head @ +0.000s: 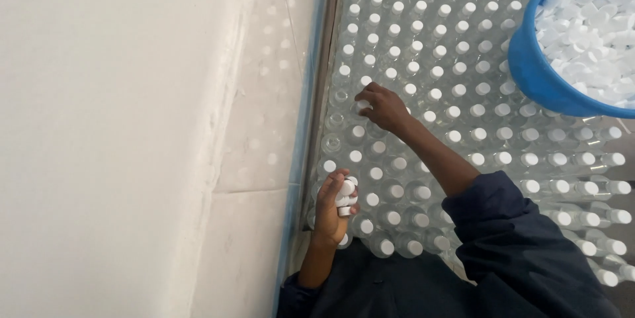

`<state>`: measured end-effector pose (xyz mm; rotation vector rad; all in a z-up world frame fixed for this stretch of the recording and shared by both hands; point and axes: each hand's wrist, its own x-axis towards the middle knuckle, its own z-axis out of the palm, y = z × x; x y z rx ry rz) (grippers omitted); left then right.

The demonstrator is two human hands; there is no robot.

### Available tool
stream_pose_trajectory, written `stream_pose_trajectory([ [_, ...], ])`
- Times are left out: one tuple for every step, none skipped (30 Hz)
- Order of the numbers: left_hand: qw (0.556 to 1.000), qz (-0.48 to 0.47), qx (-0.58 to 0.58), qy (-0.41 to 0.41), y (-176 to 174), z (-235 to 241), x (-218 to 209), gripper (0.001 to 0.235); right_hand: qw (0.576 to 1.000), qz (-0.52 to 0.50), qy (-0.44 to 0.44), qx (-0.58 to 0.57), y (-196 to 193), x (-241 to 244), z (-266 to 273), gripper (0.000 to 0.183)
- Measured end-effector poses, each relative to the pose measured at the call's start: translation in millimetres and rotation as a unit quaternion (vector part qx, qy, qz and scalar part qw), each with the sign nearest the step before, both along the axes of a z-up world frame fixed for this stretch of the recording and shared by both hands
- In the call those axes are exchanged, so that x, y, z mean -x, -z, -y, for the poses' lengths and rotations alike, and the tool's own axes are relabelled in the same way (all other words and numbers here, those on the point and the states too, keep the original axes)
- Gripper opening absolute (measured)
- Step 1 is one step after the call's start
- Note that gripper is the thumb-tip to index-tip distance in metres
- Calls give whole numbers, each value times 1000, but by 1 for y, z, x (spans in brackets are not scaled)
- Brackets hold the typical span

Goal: The person repeatedly picks up white bottle caps from a blue basin and screws them onto the tops of clear plastic bottles arranged in rows on a table. The person works methodically across the rows, securing each cap by hand.

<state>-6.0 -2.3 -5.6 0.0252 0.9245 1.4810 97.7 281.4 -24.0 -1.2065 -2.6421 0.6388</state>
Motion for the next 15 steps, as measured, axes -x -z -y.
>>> stream_pose_trajectory([
  [1000, -4, -3, -6, 4, 0, 1, 33, 1000, -13, 1, 7, -2, 0, -1, 38],
  [1000, 0, 0, -15, 5, 0, 0, 33, 1000, -9, -8, 9, -6, 0, 2, 38],
  [1000, 0, -3, -21, 6, 1, -1, 32, 1000, -6, 6, 25, -10, -1, 5, 38],
  [1000, -5, -8, -19, 6, -1, 3, 32, 999, -8, 27, 39, -14, -1, 8, 39],
  [1000, -6, -8, -21, 7, 1, 2, 32, 999, -9, 25, 40, -15, 2, 8, 39],
  [1000, -1, -3, -14, 7, 1, 2, 32, 996, -22, 52, 62, -17, 1, 6, 42],
  [1000, 4, 2, -7, 8, 0, 3, 32, 993, -35, 78, 84, -18, -1, 4, 47],
  [1000, 7, 1, -9, 10, -2, 2, 32, 993, -33, 76, 82, -15, -2, 0, 47],
  [1000, 9, 0, -5, 12, -3, 1, 31, 992, -17, 96, 78, -11, -3, -4, 47],
  [1000, 9, 4, 0, 13, -1, 2, 30, 990, -3, 118, 79, -6, -2, -3, 48],
  [1000, 10, 6, 0, 14, -1, 0, 30, 990, -2, 117, 80, -12, 1, -2, 48],
  [1000, 11, 8, 0, 14, -1, 1, 31, 986, 7, 136, 94, -18, 3, 2, 48],
  [1000, 12, 11, 1, 14, -1, 2, 31, 982, 15, 154, 107, -24, 5, 4, 49],
  [1000, 11, 12, 6, 14, -1, 3, 31, 981, 13, 159, 108, -22, 4, 3, 49],
  [1000, 9, 15, 4, 14, 0, 6, 31, 978, 17, 165, 128, -19, 4, 2, 46],
])
